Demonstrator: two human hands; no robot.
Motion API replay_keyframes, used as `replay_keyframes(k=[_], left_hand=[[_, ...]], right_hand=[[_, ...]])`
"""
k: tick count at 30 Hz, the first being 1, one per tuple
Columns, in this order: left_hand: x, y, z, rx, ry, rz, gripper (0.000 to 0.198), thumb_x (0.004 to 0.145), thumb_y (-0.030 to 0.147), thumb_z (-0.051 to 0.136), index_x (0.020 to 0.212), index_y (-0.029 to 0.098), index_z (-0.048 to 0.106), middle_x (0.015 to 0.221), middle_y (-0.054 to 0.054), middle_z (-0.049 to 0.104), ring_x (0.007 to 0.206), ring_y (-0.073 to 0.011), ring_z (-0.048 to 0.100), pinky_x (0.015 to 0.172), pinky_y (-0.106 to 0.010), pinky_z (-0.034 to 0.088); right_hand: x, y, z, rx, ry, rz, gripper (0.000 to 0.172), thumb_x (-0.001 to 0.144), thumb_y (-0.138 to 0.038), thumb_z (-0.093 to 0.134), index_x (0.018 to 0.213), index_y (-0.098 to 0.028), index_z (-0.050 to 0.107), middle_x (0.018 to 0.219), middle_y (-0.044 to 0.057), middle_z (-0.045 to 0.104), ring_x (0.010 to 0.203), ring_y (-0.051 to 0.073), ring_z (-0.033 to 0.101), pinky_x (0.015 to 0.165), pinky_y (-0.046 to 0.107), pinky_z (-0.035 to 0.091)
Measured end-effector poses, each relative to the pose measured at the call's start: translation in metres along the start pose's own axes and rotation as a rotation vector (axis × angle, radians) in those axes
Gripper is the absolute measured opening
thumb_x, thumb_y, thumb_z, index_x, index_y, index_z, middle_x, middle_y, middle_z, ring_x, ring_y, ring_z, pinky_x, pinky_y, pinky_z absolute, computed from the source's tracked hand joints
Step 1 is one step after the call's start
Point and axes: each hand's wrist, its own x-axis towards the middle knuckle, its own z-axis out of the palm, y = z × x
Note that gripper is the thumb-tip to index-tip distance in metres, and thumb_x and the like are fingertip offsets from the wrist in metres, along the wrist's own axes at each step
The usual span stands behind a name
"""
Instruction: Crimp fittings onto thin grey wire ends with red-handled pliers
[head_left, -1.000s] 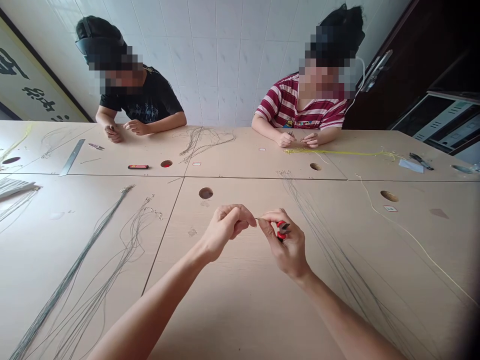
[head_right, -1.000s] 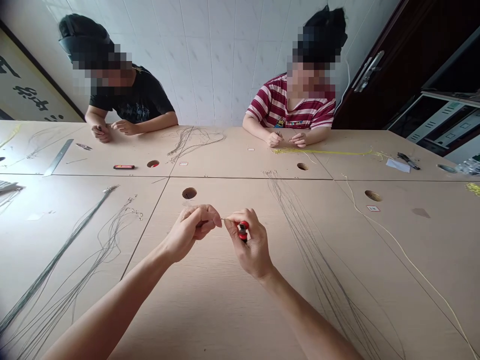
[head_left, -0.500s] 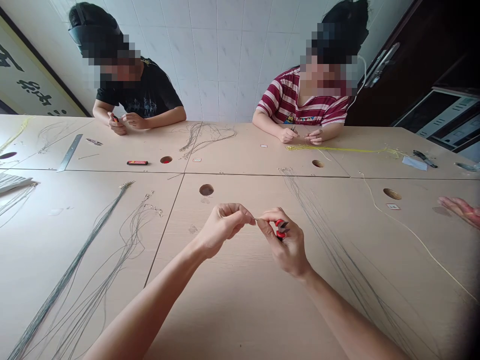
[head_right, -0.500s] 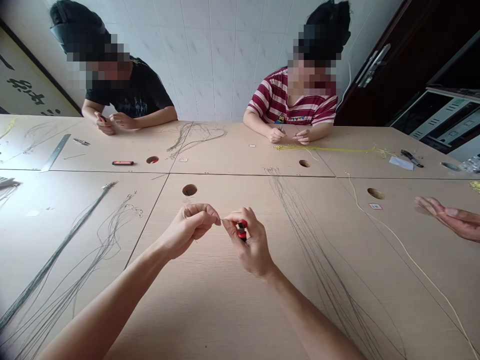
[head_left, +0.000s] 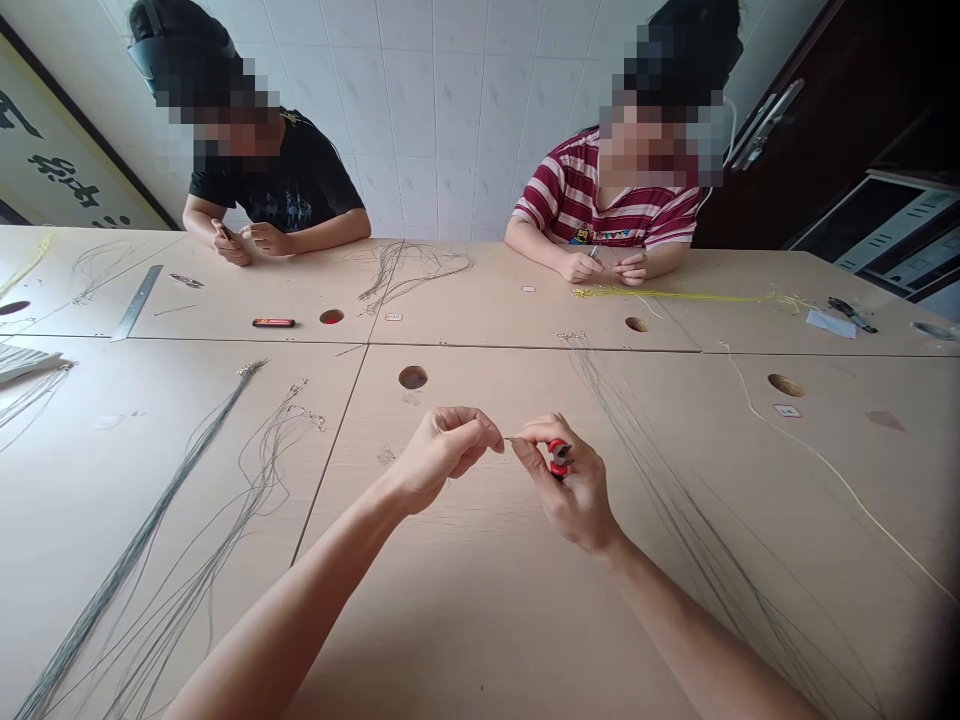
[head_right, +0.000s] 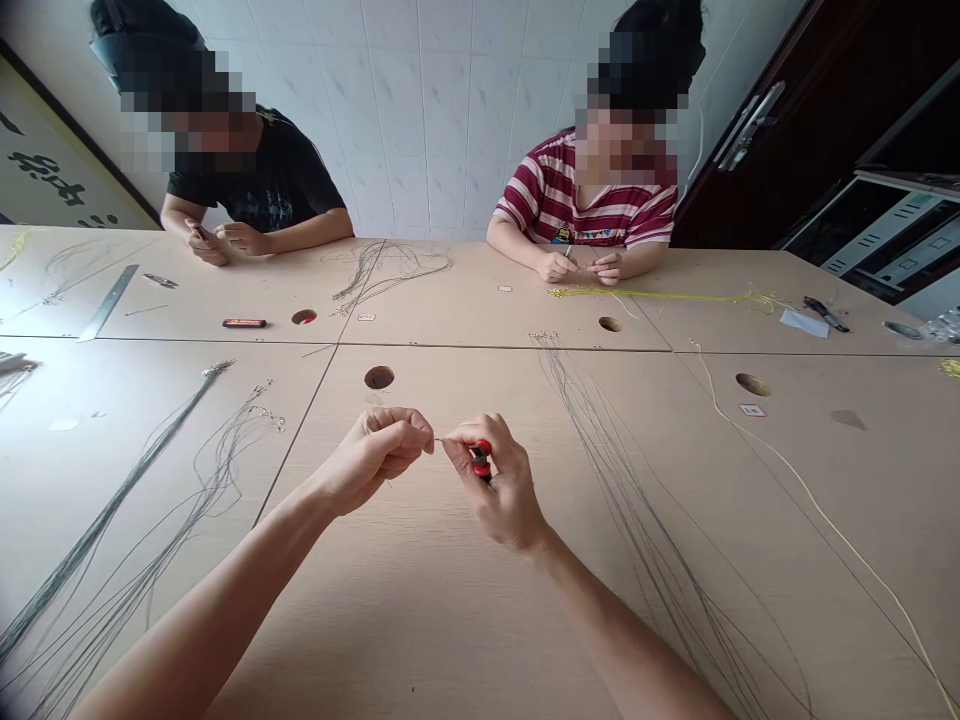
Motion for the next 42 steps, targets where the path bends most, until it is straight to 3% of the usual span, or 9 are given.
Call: replay_keyframes(k=[26,42], left_hand=[[-0.002,0.003,-0.003,0.056,0.005,0.012,0.013,0.069,0.023,0.057,0.061,0.015,0.063,0.045,0.008,0.031,0.045,-0.0045,0.017,0.049,-0.029,0.008],[0.002,-0.011,-0.002,0.024,0.058,0.107,0.013,0.07,0.021,0.056,0.058,0.017,0.06,0.047,0.007,0.035,0.046,-0.0057,0.02,0.046,-0.026,0.013]], right_hand=[[-0.001,0.0,0.0,0.001,-0.037,-0.04,0.011,0.092,-0.016,0.054,0.084,-0.023,0.054,0.077,-0.002,0.057,0.072,0.012,0.047,0.066,0.027,0.039],[0.0,0.0,0.001,0.009,-0.059,0.002,0.009,0.093,-0.021,0.053,0.084,-0.024,0.055,0.079,-0.002,0.058,0.075,0.013,0.05,0.069,0.027,0.04]])
